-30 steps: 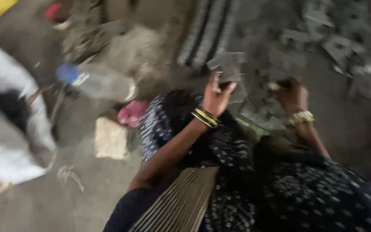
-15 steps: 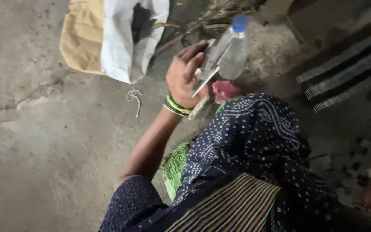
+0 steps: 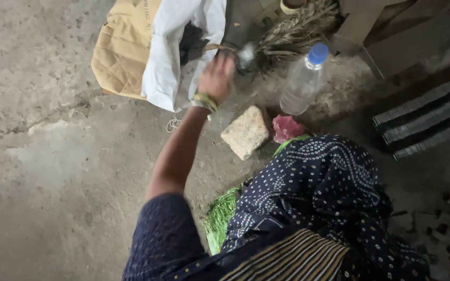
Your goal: The person picks up metal plates one at a time from a scattered pile, wipes each one with a small cloth, and stacks them into organized piles.
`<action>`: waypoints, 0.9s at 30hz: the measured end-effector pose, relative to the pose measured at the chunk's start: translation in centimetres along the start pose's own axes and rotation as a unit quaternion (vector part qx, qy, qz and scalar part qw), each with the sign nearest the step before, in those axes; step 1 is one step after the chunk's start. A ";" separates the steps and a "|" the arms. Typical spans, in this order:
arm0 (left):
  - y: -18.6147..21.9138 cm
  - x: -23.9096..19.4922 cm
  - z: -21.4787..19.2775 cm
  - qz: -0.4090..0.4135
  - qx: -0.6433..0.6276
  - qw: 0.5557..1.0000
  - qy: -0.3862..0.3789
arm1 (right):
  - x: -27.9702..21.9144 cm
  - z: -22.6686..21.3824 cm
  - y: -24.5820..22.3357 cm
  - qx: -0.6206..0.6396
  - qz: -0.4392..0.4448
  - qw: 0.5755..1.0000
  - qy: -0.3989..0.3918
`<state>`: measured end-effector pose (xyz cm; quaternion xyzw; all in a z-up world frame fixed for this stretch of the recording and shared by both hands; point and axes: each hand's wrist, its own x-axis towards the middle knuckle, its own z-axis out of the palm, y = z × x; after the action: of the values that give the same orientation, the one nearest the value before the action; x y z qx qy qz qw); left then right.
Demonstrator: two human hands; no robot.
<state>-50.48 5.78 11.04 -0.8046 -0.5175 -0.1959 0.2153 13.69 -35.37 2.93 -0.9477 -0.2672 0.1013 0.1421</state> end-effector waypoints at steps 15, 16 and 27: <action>8.0 13.6 -11.3 -0.153 -0.246 0.917 0.275 | 0.5 -1.1 1.4 -0.016 0.028 0.999 -0.010; 11.1 14.4 -13.2 -0.110 -0.280 0.904 0.303 | 0.8 -1.3 1.7 -0.015 0.030 0.999 -0.008; 45.7 11.7 -20.0 0.237 -0.627 0.730 0.132 | 13.3 -3.0 4.4 -0.073 -0.014 0.997 -0.008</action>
<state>-5.89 -13.46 27.38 -0.8192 -0.0364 -0.5229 -0.2326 27.79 -32.50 2.81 -0.9508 -0.2886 0.0871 0.0719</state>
